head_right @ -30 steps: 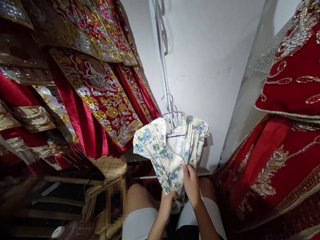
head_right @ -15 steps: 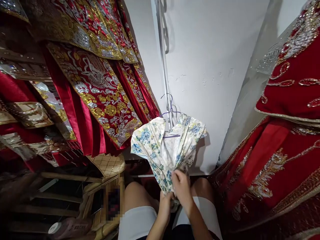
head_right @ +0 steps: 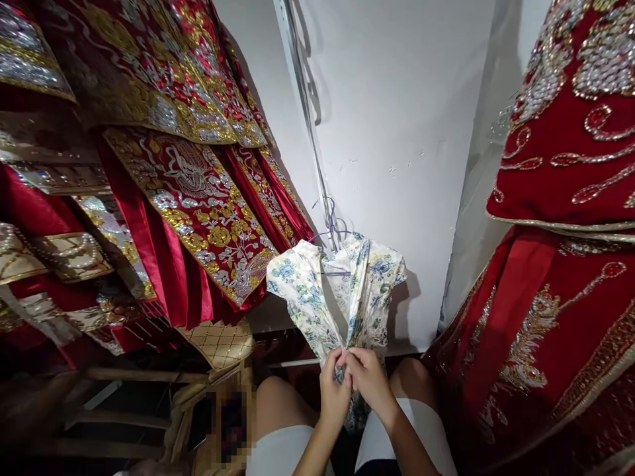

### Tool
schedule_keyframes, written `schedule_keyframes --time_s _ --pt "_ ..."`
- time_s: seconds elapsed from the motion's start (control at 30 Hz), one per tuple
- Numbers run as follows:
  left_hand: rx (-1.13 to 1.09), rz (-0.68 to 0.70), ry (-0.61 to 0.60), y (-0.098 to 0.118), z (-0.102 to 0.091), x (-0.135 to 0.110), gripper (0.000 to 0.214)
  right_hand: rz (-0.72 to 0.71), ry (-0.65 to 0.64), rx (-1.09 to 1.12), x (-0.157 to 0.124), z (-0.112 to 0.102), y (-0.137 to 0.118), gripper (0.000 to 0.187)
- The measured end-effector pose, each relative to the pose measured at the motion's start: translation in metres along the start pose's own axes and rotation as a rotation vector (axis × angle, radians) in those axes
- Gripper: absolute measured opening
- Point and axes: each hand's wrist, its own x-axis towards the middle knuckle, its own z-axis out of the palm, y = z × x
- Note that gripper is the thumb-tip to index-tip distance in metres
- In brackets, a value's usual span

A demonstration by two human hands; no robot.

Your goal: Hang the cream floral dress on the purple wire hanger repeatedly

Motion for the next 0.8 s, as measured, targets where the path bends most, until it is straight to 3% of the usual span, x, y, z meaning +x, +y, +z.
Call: schedule_keyframes --time_s 0.13,0.27,0.43,0.57,0.67,0.8 --pt "0.06 0.039 -0.068 0.0 0.001 0.017 0.006 0.029 -0.071 -0.019 0.021 -0.001 -0.017 0.029" --pt "0.092 0.017 -0.12 -0.008 0.001 0.017 0.016 0.032 -0.009 0.032 0.067 -0.009 -0.076 0.029" --pt "-0.009 -0.039 -0.17 -0.013 0.033 -0.015 0.028 -0.271 0.025 0.035 0.112 -0.005 -0.167 0.032" --pt "-0.057 -0.034 -0.266 -0.006 0.054 -0.025 0.03 -0.343 0.041 0.076 0.112 -0.004 -0.193 0.026" --pt "-0.106 -0.017 -0.226 0.019 0.042 0.007 0.03 -0.373 0.074 0.058 0.102 -0.01 -0.184 0.023" --pt "-0.043 0.246 0.015 0.089 0.006 0.087 0.035 -0.405 0.067 0.029 0.092 -0.011 -0.172 0.021"
